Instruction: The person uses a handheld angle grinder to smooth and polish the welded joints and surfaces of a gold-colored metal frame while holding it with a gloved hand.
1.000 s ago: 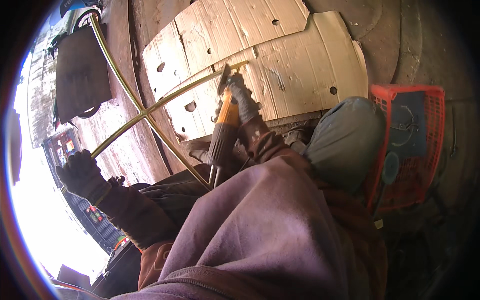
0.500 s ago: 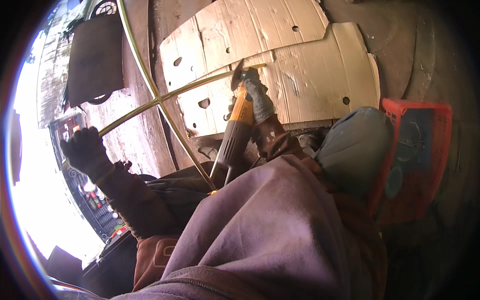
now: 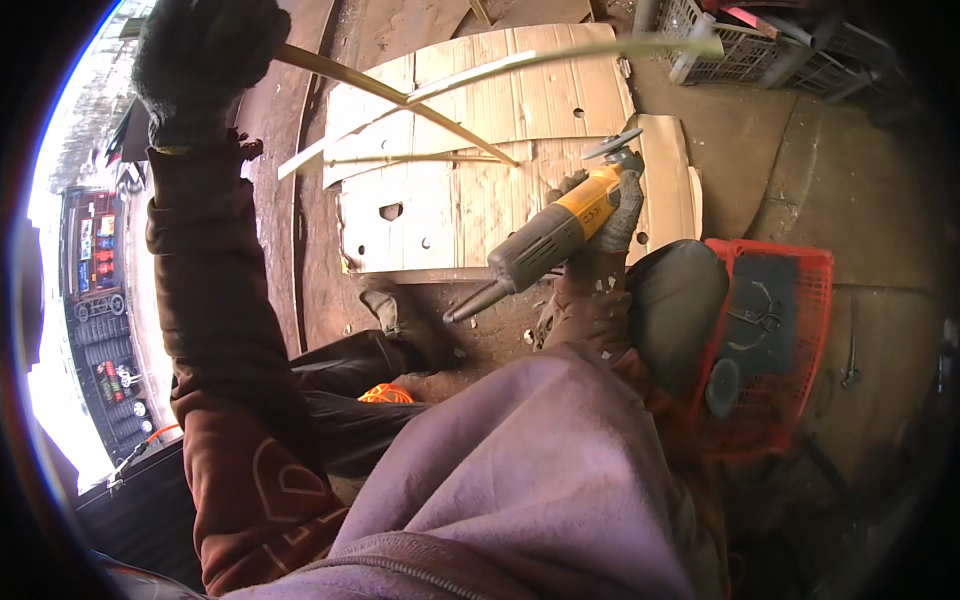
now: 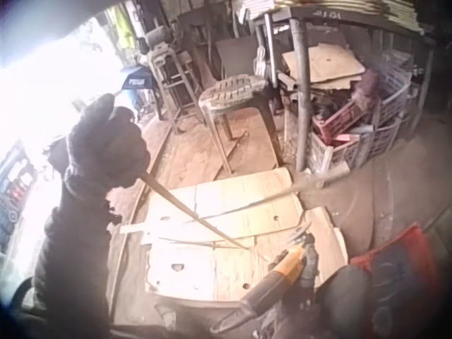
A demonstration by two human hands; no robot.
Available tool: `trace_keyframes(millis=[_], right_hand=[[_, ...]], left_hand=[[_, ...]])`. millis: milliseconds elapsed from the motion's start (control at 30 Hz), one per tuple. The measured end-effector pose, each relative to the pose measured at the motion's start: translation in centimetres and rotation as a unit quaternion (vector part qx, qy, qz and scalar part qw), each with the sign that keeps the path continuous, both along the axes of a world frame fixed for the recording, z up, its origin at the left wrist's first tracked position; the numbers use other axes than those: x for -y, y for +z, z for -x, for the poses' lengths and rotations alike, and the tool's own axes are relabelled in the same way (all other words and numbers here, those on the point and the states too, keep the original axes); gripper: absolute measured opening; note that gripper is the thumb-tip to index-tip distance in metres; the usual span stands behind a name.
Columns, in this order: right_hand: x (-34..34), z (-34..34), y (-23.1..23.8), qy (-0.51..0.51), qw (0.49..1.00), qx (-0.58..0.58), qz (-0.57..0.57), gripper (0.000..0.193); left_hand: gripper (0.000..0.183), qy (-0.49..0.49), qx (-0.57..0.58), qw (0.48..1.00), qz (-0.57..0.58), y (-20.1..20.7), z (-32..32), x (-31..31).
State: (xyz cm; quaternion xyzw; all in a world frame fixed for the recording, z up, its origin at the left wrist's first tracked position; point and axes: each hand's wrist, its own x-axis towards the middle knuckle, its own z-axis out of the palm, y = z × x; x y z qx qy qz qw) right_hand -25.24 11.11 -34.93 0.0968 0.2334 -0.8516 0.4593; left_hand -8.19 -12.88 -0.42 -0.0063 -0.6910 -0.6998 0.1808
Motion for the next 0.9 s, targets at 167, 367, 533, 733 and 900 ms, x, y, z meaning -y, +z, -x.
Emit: trace_keyframes(millis=[167,367,533,733,900], right_hand=[[-1.0,1.9,-0.8,0.077,0.995,-0.066,-0.024,0.051],[-0.7,-2.2,-1.7,0.108,0.979,-0.13,-0.11,0.041],[-1.0,-6.4,1.2,0.17,0.967,-0.151,-0.118,0.039],[-1.6,-10.4,2.0,0.175,0.952,-0.209,-0.14,0.034],[-0.9,-11.8,2.3,0.19,0.955,-0.194,-0.124,0.039]], left_hand=[[0.048,0.154,0.025,0.976,-0.15,-0.8,-5.2,10.2],[0.052,0.64,-0.057,0.749,-0.163,-2.4,-5.9,9.0],[0.048,0.355,-0.038,0.928,-0.102,-1.4,-7.6,8.2],[0.041,0.217,-0.004,0.971,-0.103,-0.5,-7.6,3.5],[0.031,0.296,0.212,0.849,0.383,-1.1,-16.8,7.5]])
